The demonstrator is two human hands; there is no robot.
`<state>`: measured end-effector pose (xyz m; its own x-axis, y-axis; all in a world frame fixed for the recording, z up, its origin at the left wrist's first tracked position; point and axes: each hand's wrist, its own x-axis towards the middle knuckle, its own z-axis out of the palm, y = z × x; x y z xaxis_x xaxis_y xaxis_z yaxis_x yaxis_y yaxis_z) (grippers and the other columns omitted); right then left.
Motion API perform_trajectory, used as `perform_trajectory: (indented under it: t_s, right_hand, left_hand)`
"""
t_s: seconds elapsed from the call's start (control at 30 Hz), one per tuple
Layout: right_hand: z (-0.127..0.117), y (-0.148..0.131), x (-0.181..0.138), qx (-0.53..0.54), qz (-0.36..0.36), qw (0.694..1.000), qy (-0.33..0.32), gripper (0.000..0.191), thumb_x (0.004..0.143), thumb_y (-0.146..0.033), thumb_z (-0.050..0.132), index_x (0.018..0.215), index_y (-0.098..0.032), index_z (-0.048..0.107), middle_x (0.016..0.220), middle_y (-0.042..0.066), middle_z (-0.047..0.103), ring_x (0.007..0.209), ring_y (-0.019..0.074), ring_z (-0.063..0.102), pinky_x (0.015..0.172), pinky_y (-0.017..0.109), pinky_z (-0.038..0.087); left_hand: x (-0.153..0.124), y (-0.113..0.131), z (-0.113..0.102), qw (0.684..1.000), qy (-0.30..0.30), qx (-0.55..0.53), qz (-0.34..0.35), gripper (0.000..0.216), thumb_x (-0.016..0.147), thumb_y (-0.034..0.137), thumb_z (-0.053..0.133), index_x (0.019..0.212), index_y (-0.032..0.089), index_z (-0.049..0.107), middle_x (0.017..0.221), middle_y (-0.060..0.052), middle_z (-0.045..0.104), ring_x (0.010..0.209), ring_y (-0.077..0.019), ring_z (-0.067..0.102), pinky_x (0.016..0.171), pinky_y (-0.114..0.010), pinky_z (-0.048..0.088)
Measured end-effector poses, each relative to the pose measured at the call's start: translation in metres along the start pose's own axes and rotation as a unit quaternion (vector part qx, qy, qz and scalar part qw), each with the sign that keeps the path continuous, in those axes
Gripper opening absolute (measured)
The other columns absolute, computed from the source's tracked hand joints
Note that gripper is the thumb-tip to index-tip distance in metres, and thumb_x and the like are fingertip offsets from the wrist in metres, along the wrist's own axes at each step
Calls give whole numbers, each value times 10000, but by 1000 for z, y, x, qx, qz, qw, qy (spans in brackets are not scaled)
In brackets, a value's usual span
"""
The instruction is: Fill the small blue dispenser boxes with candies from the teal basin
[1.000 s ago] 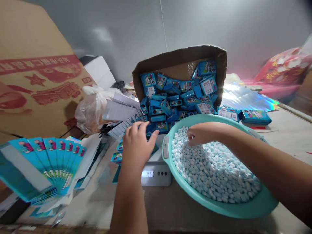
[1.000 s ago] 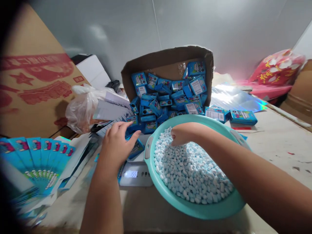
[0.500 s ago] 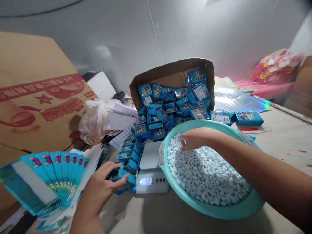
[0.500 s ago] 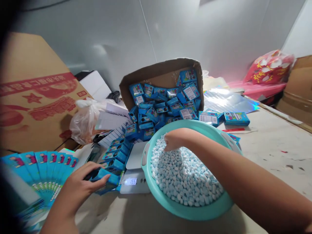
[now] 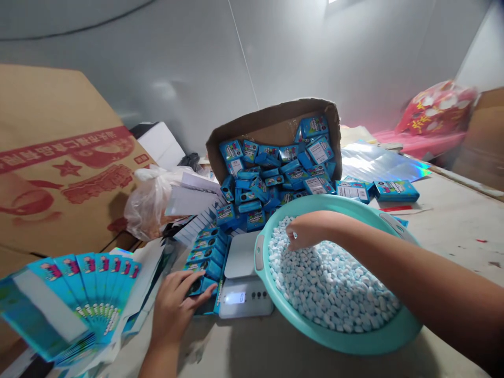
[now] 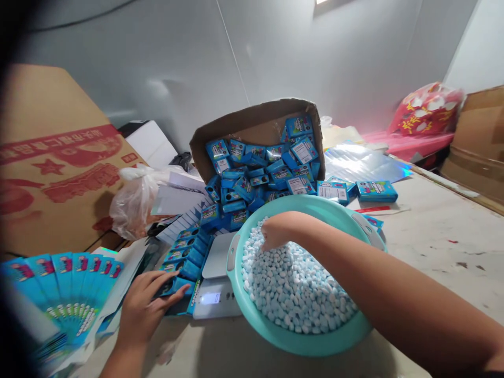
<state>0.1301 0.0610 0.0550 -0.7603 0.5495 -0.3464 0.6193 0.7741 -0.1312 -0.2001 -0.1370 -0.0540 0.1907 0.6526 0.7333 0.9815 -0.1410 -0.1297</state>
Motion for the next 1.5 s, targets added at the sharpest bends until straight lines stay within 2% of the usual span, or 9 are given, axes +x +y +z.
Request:
perform_trajectory:
  t_s: [0.23, 0.37, 0.5, 0.7, 0.93, 1.2, 1.3, 1.4, 1.5]
  right_hand:
    - [-1, -4, -1, -5, 0, 1000, -4, 452, 908, -510, 582, 1178, -174, 718, 1141, 116, 733, 957, 304, 682, 686, 330, 466]
    - [-1, -1, 0, 3, -9, 1000, 5, 445, 888, -491, 611, 1170, -170, 734, 1128, 127, 739, 952, 305, 688, 708, 335, 487]
    - [3, 2, 2, 17, -14, 999, 33, 485, 843, -522, 654, 1101, -127, 764, 1104, 182, 733, 917, 332, 692, 727, 380, 513]
    - [47, -44, -11, 4, -41, 974, 222, 620, 884, -665, 537, 1172, -146, 713, 1197, 243, 670, 1035, 392, 653, 793, 512, 547]
    - [98, -26, -18, 38, -141, 957, 249, 672, 950, -628, 460, 1458, -189, 498, 1432, 192, 552, 1255, 392, 544, 967, 579, 496]
    - [74, 44, -29, 111, -95, 970, 194, 525, 967, -445, 525, 1423, -187, 552, 1415, 201, 532, 1321, 352, 471, 1090, 525, 381]
    - [70, 48, -22, 217, 3, 961, 169, 684, 984, -597, 399, 1559, -229, 361, 1501, 189, 444, 1366, 344, 436, 1103, 515, 363]
    - [70, 46, -19, 259, 47, 955, 136, 689, 975, -658, 336, 1504, -233, 455, 1422, 178, 511, 1314, 333, 491, 1084, 486, 380]
    - [70, 46, -19, 240, 32, 964, 113, 660, 936, -674, 422, 1372, -213, 603, 1287, 166, 594, 1217, 327, 558, 1056, 466, 401]
  left_hand:
    - [-15, 11, 19, 991, 49, 62, -108, 754, 904, 633, 500, 1431, 101, 415, 1351, -252, 531, 1281, -392, 491, 1124, -632, 298]
    - [40, 36, 15, 977, 90, 72, -180, 530, 927, 497, 517, 1291, 114, 551, 1237, -201, 629, 1215, -340, 567, 1170, -565, 278]
    - [138, 49, 56, 974, -150, 59, -157, 384, 990, 290, 338, 1263, 158, 574, 1236, -135, 643, 1178, -233, 599, 1024, -344, 453]
    - [220, 35, 136, 944, -316, 66, -73, 425, 831, 111, 570, 1251, 167, 605, 1222, -140, 651, 1121, -273, 622, 904, -381, 503]
    - [225, 33, 135, 941, -323, 89, -56, 533, 797, 60, 501, 1326, 90, 559, 1277, -213, 618, 1198, -323, 577, 901, -406, 504]
    - [209, 48, 59, 946, -163, 20, -281, 411, 779, 418, 548, 1039, 133, 688, 1079, -203, 666, 978, -388, 653, 820, -502, 539]
    - [187, 87, 42, 863, -20, -303, -403, 295, 739, 410, 610, 955, 214, 646, 836, -40, 704, 778, -255, 673, 754, -402, 561]
    - [171, 135, 49, 751, -53, -499, -429, 308, 673, 398, 702, 892, 203, 608, 770, -8, 695, 713, -206, 668, 725, -343, 557]
    - [164, 163, 64, 759, -99, -518, -382, 431, 636, 386, 755, 971, 202, 557, 739, 9, 666, 666, -182, 648, 655, -301, 534]
